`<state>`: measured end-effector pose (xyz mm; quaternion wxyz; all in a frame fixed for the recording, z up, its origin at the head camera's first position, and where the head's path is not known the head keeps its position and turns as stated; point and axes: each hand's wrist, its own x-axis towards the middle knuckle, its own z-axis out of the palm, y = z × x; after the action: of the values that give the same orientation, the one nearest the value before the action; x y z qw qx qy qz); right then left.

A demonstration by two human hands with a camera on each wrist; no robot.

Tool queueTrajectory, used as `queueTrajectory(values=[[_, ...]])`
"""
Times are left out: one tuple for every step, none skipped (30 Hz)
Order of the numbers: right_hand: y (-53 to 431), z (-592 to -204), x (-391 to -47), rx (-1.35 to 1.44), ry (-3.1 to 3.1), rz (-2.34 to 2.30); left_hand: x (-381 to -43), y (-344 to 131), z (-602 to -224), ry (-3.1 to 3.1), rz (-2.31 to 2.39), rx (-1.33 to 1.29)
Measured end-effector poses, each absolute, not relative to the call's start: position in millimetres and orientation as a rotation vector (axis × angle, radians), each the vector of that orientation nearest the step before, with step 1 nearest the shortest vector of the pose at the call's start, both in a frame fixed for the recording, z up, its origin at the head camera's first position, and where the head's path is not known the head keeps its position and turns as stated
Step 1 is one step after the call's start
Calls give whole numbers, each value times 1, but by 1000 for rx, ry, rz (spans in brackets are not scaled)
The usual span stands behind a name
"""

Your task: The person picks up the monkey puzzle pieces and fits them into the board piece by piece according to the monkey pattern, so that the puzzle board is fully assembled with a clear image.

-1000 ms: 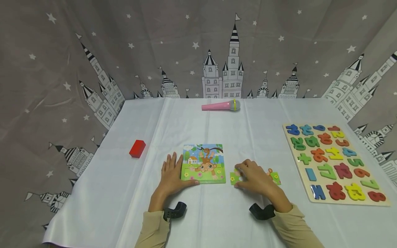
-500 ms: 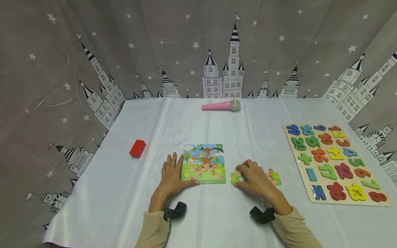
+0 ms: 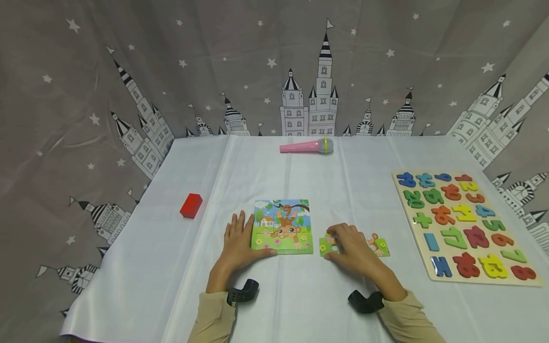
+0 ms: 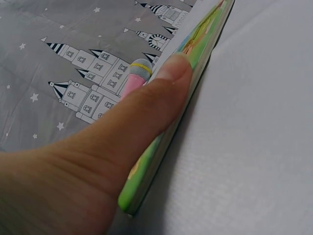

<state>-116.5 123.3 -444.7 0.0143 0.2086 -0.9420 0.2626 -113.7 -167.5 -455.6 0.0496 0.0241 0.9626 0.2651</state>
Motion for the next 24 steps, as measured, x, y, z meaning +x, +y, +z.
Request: queueTrajectory(values=[[123,-445,-116,647,-2925,827,-114,-168,-456,2932,807,74],[123,-446,-116,644,-2918,839,-114,-168,-456,2932,808,74],[123,-446,-116,642,-2911,854,-114,-167,-455,2933,811,74],[123,-446,-116,638,-2906,873,-113,-167,-455,2933,810,75],[123,-446,-115,635,-2899,891,-113,-167,-456,2932,809,76],[123,-446,-115,632,-2894,904,-113,-167,-456,2931,809,76],[123,-447,-115,629,-2888,918,-113,-167,-456,2929,811,76],[123,-447,-115,627,-2881,932,-113,-167,-455,2928,811,75],[124,-447,-115,627,-2872,945,-113,-167,-455,2927,812,75],[124,-446,-115,625,-2864,957,-113,-166,-455,2925,812,76],[124,-446,-115,626,-2857,974,-113,-166,-455,2925,814,76],[124,-447,-115,624,-2856,989,-112,-166,-455,2925,819,75],[123,-446,-114,623,-2857,1017,-112,-166,-455,2925,822,76],[123,-446,-114,621,-2862,1044,-112,-166,-455,2926,822,76],[123,-446,-114,617,-2867,1073,-112,-166,-454,2928,823,77],[122,-446,-114,612,-2874,1099,-112,-166,-454,2929,821,77],[122,-446,-113,610,-2878,1121,-112,-166,-454,2932,820,77],[122,-447,-113,609,-2881,1134,-112,-166,-454,2932,820,77],[121,-447,-113,617,-2877,1140,-112,-166,-454,2932,817,78],[121,-447,-113,628,-2869,1133,-112,-166,-453,2932,816,79],[121,-448,-113,642,-2857,1128,-112,-166,-454,2932,815,80],[122,-448,-113,663,-2842,1119,-112,-166,-453,2933,815,81],[122,-449,-113,687,-2825,1114,-112,-166,-453,2933,817,82],[122,-450,-113,709,-2812,1110,-112,-166,-453,2933,818,82]])
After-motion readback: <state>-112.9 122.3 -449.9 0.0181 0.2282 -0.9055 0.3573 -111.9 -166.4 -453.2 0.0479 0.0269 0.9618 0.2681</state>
